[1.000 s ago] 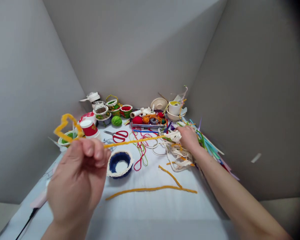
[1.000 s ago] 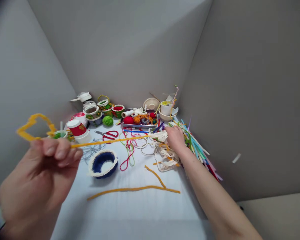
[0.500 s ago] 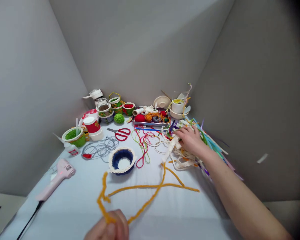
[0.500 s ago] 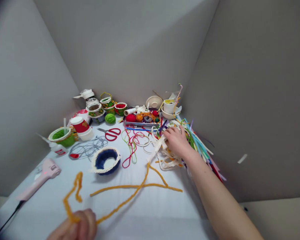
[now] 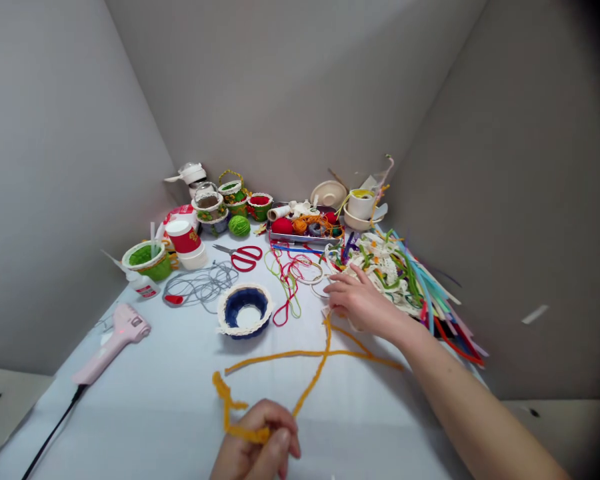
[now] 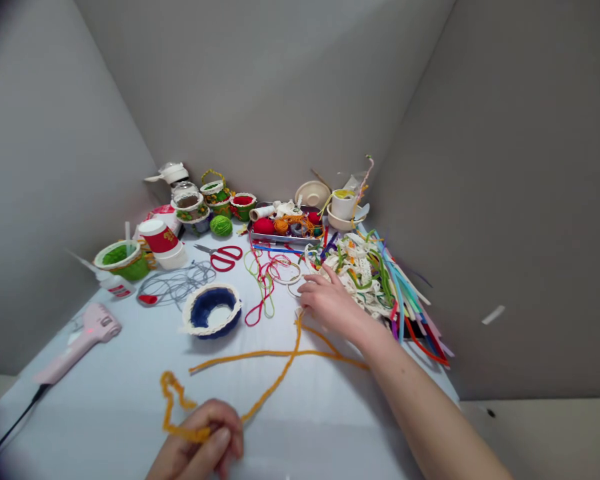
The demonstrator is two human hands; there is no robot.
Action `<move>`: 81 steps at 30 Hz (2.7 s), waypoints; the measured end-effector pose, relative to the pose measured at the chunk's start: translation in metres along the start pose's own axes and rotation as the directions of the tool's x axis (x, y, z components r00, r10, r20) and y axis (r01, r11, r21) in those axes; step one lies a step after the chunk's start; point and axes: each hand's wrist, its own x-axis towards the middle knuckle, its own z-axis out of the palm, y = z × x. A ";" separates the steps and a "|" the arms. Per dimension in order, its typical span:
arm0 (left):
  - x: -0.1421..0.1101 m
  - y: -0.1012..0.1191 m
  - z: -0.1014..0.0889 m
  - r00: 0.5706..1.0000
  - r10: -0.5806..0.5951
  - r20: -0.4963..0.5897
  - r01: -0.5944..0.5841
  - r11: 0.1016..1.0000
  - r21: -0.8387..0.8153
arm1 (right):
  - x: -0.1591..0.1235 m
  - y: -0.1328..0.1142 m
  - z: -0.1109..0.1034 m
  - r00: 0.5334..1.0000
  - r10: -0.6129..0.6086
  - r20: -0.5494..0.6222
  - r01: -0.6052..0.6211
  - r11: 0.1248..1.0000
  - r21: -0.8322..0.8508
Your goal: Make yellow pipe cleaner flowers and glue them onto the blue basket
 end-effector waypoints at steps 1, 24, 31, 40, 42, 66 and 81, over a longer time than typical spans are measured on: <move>0.006 0.004 0.005 1.000 -0.016 -0.012 0.015 0.999 -0.032 | 0.001 0.003 0.003 1.000 0.002 -0.001 -0.002 1.000 0.018; 0.115 0.018 0.107 0.989 -0.113 -0.094 0.057 0.885 -0.462 | 0.009 -0.008 -0.010 0.960 0.258 -0.110 -0.179 0.866 0.467; 0.133 0.025 0.120 0.997 -0.033 -0.066 -0.012 0.805 -0.594 | 0.004 -0.004 -0.015 0.880 0.470 0.064 -0.374 0.603 0.705; 0.121 0.024 0.098 1.000 0.008 -0.016 -0.015 0.895 -0.445 | 0.003 0.004 -0.016 0.907 0.399 -0.134 -0.257 0.778 0.574; 0.119 0.024 0.095 1.000 0.025 -0.016 -0.029 0.899 -0.437 | 0.003 0.002 -0.016 0.949 0.303 -0.093 -0.204 0.808 0.552; 0.029 -0.014 0.004 0.984 -0.127 0.125 0.170 0.882 -0.440 | -0.037 0.057 -0.002 0.860 0.464 -0.211 -0.509 0.803 -0.308; -0.011 -0.013 -0.047 0.945 -0.176 0.276 0.217 0.968 -0.127 | -0.038 -0.136 0.052 0.994 -0.005 -0.108 0.024 0.985 0.170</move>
